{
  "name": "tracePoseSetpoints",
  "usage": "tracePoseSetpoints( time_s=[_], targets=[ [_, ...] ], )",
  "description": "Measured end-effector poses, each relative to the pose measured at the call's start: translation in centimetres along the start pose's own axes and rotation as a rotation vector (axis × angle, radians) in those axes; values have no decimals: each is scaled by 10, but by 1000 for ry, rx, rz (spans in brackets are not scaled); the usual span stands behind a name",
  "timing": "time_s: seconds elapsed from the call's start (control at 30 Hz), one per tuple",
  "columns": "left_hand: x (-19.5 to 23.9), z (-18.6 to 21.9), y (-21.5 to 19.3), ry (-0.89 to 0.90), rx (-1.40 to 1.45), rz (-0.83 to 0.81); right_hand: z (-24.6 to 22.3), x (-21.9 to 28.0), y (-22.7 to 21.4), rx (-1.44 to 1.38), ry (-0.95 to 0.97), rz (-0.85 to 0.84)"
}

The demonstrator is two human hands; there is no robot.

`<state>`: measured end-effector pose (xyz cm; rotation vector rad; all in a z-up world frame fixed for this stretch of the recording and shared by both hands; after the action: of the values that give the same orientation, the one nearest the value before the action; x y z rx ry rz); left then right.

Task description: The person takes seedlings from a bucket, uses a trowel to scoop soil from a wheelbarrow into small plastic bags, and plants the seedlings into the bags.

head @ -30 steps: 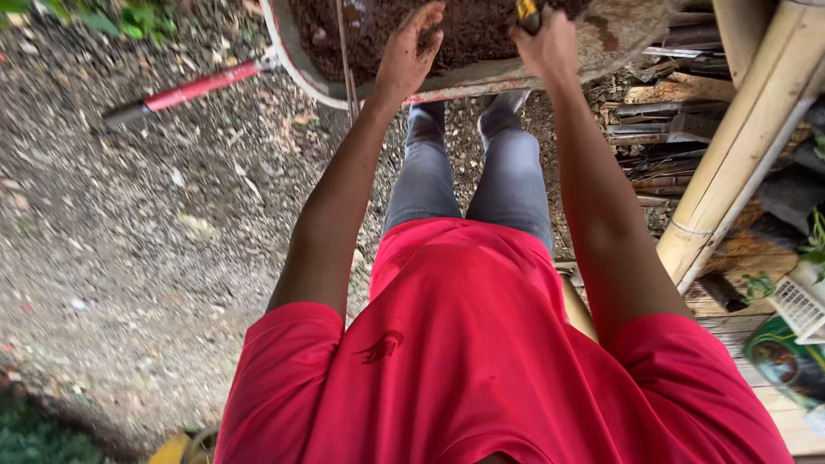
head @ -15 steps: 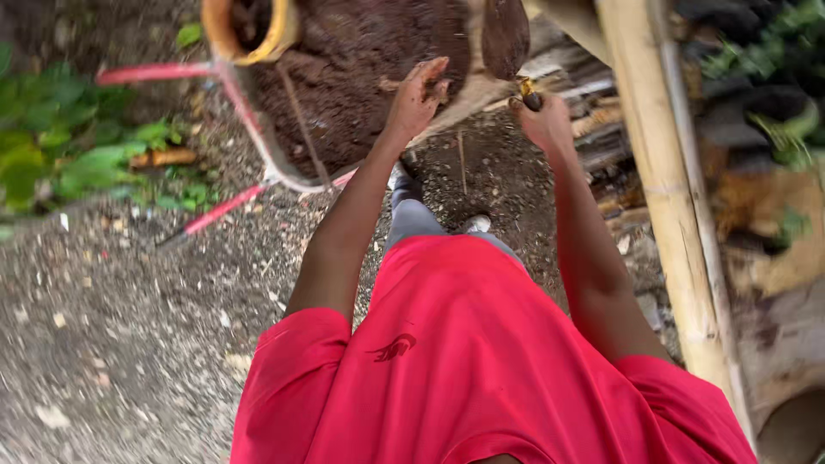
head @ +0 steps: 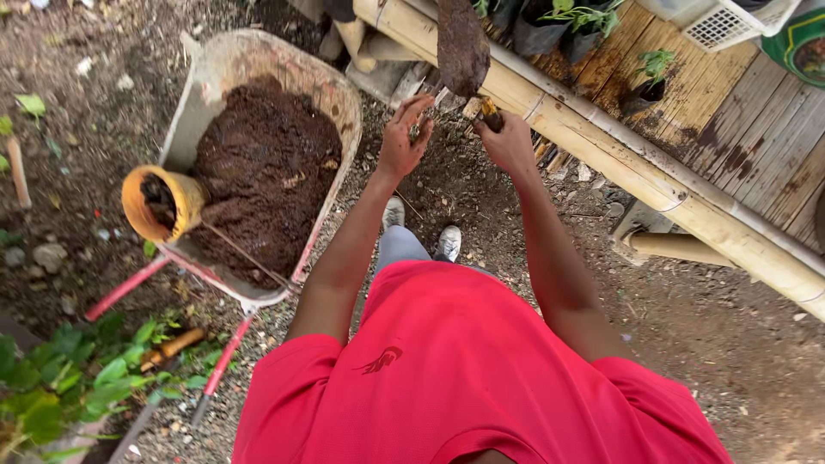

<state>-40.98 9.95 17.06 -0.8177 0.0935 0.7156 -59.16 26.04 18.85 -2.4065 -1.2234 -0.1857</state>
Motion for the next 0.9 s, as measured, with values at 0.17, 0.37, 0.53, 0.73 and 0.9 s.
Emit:
tracePoseSetpoints(
  time_s=[0.17,0.37,0.53,0.73,0.9],
  targets=[
    [-11,4,12,124,-31,-63,21,1,-8,35,-79,142],
    [-44,-3,42,58,55,-312,36,14,-35,-13,-11,335],
    [-78,9,84,205,184,-452,53,45,-64,-63,216,516],
    [-82,76,161,342,150,-804,95,126,-102,-178,329,885],
    [-60,154,245,488,134,-1049,140,223,-125,-350,519,1122]
  ],
)
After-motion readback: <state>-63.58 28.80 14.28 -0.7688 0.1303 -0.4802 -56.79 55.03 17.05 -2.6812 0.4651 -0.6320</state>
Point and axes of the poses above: each hand's wrist, its own x-axis away from the middle knuckle, its own y-axis out of the palm, z = x × y, the point moved 3 cm from there along -x, towards the middle knuckle, and after that the axes turned 13 degrees about -x, right-handed, at the moved point
